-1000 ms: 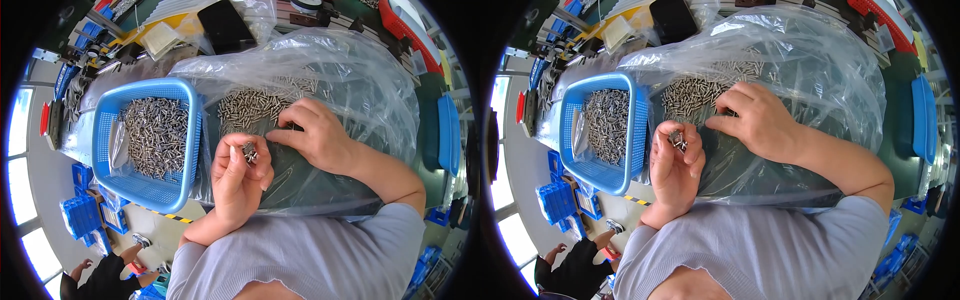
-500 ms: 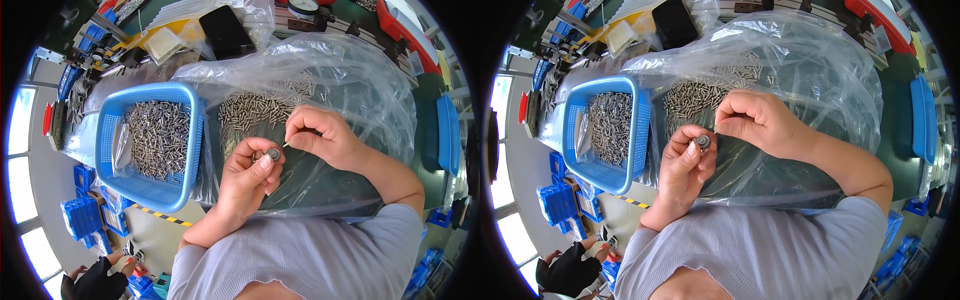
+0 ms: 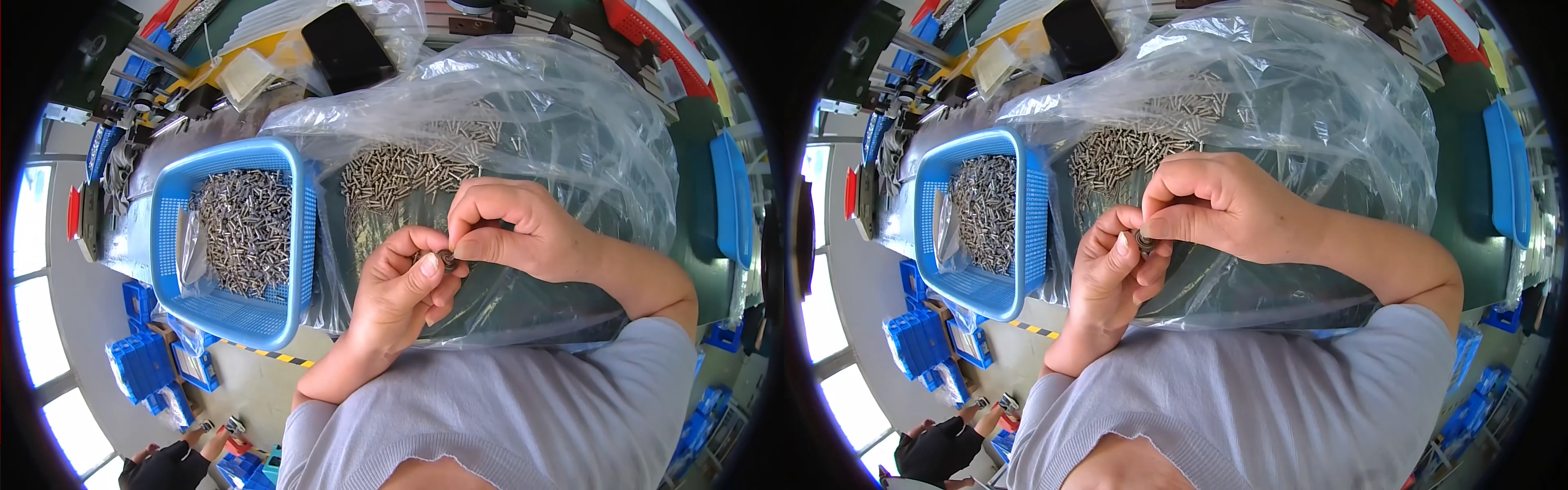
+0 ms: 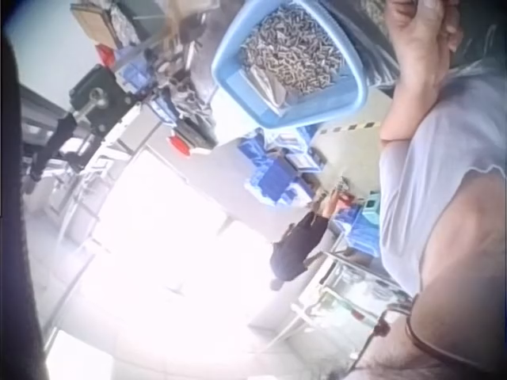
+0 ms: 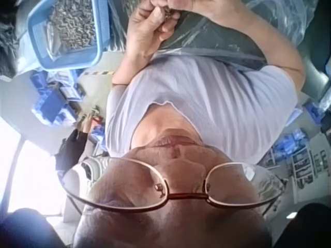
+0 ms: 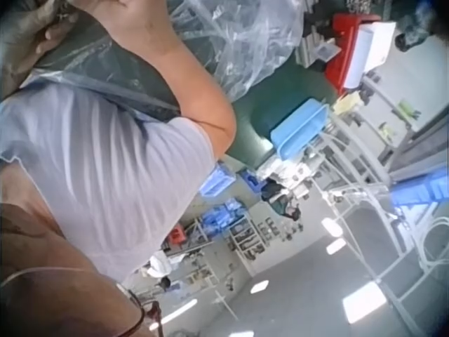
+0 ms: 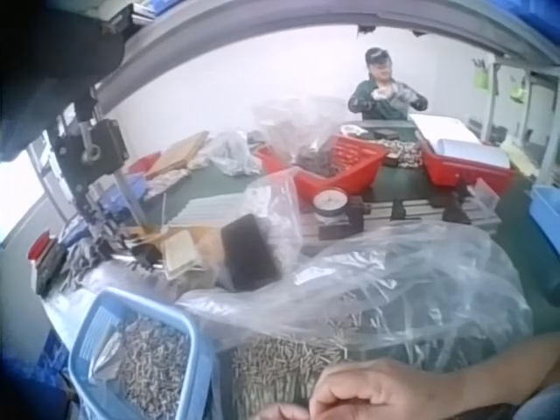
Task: Manually assembling small metal hardware by inserting thin pins into metal washers/rings.
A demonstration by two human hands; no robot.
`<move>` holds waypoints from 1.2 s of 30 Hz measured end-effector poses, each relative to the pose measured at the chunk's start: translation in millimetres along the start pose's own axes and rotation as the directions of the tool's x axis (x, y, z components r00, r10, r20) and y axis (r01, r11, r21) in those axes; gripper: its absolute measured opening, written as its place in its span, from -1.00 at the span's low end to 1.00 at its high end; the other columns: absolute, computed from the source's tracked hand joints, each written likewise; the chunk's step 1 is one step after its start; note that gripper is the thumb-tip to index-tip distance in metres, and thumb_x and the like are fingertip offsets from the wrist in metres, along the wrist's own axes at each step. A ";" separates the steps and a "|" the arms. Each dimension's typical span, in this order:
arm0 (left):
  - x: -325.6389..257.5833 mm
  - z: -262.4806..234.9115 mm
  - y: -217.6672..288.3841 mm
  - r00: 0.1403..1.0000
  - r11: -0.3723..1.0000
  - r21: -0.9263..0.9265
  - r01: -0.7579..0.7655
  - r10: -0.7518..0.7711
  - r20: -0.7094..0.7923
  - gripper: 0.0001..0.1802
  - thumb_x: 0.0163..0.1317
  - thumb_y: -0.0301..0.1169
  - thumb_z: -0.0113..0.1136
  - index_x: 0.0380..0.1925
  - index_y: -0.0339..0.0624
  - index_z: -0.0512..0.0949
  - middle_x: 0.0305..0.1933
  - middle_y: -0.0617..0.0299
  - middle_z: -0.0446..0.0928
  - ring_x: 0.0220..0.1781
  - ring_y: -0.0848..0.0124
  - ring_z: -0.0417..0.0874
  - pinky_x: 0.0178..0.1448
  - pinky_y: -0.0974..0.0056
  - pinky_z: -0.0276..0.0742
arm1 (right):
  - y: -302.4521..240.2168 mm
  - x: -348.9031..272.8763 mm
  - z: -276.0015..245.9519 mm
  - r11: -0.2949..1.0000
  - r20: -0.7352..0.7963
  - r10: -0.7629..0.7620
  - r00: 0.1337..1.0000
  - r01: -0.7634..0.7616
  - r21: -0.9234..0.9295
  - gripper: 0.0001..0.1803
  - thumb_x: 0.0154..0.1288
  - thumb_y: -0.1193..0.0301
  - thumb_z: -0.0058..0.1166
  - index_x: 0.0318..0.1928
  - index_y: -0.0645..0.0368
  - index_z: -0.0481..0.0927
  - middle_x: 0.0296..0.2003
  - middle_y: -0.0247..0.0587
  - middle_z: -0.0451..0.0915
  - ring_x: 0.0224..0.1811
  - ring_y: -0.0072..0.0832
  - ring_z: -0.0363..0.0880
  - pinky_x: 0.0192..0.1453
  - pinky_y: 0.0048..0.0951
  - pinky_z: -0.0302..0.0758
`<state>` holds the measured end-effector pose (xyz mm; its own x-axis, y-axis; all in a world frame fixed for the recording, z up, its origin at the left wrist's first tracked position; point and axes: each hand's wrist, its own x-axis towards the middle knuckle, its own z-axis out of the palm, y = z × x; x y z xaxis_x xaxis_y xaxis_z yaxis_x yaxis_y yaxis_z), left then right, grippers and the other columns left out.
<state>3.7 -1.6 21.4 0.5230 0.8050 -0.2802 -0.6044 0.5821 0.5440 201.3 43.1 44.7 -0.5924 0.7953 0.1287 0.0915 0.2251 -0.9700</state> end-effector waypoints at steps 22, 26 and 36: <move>1.2 -2.2 -2.6 0.997 0.999 -0.022 0.049 -0.048 0.054 -0.67 0.31 -0.20 0.14 -0.12 -0.22 0.44 -0.33 0.16 0.49 -0.52 0.54 0.37 -0.52 0.44 0.26 | 8.1 1.8 2.4 0.944 -0.041 -0.261 0.964 0.246 -0.221 -0.76 0.05 0.36 0.34 -0.37 0.14 0.52 -0.28 -0.24 0.46 -0.26 -0.39 0.46 -0.17 -0.40 0.41; 2.1 -4.1 -3.4 0.999 0.999 -0.036 0.004 -0.003 0.032 -0.71 0.37 -0.25 0.04 -0.08 -0.23 0.43 -0.27 0.15 0.50 -0.40 0.48 0.45 -0.43 0.41 0.38 | 3.6 3.0 -2.5 0.903 0.005 -0.331 0.944 0.319 -0.288 -0.81 0.06 0.40 0.32 -0.38 0.14 0.55 -0.31 -0.25 0.48 -0.28 -0.36 0.46 -0.18 -0.40 0.41; 4.8 2.0 -1.3 0.999 0.999 0.007 -0.044 0.044 -0.016 -0.72 0.38 -0.28 -0.01 -0.06 -0.26 0.43 -0.16 0.04 0.44 -0.36 0.44 0.42 -0.43 0.41 0.37 | 24.3 5.2 -20.4 0.785 -0.108 -0.243 0.964 0.130 -0.605 -0.82 -0.01 0.53 0.26 -0.35 0.19 0.57 -0.43 -0.26 0.50 -0.33 -0.28 0.48 -0.26 -0.32 0.42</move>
<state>8.2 1.3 20.9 0.4862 0.8314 -0.2692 -0.6223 0.5456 0.5613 216.8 64.2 26.0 -0.5066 0.7730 0.3820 0.4794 0.6208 -0.6203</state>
